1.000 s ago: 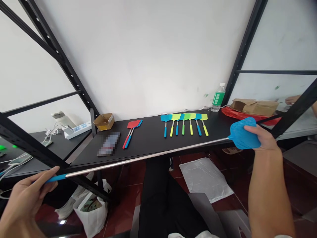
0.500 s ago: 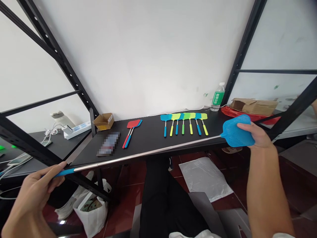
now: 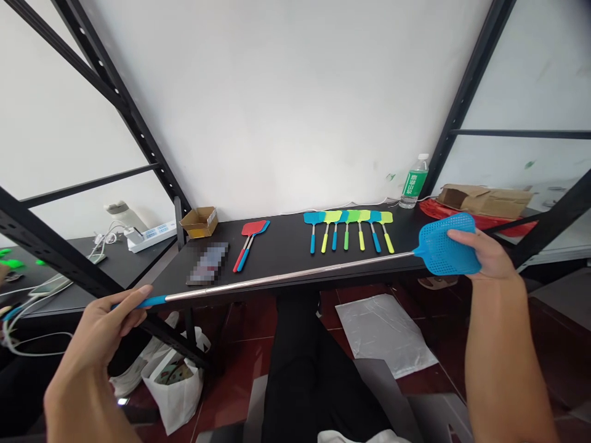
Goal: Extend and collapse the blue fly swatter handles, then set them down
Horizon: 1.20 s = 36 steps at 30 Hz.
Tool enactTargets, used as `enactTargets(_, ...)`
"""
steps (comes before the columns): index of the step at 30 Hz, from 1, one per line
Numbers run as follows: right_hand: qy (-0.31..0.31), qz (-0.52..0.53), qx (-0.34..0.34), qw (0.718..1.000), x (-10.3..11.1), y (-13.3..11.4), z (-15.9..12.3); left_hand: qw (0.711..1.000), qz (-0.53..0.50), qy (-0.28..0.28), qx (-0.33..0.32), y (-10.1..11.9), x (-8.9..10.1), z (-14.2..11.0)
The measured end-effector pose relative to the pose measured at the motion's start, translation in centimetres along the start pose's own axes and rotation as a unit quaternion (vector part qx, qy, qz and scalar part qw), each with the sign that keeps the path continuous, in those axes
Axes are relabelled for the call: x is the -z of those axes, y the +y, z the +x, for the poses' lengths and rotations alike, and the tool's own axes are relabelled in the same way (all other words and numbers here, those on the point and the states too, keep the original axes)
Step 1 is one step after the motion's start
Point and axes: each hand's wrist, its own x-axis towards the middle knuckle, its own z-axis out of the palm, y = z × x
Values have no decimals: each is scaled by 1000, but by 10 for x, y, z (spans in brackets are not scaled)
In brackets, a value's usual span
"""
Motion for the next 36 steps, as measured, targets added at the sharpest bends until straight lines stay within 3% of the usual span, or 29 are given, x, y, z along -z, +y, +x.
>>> enactTargets(3,-5,-3,4,1000,4,2,2,998,-20,-46,48,-6,3,2)
enactTargets(9,-12,3,0,1000,3,3,2,997,-39,-67,26,-9,10,1)
enactTargets(21,-87,6,-23,996,-13,10,-1,991,-135,-11,-3,-4,21,-7)
enactTargets(25,-92,-14,-41,995,-6,10,-2,986,-167,-17,-4,-11,33,-12)
enactTargets(27,-76,-30,-38,996,5,10,-3,987,-154,-49,14,-17,40,-15)
enactTargets(30,-39,-42,-24,998,23,8,-2,982,-108,-152,34,-19,40,-19)
enactTargets(34,24,-12,17,999,40,5,1,948,-61,-309,35,-6,20,-18)
enactTargets(36,46,6,33,998,45,4,2,939,-63,-339,18,2,9,-15)
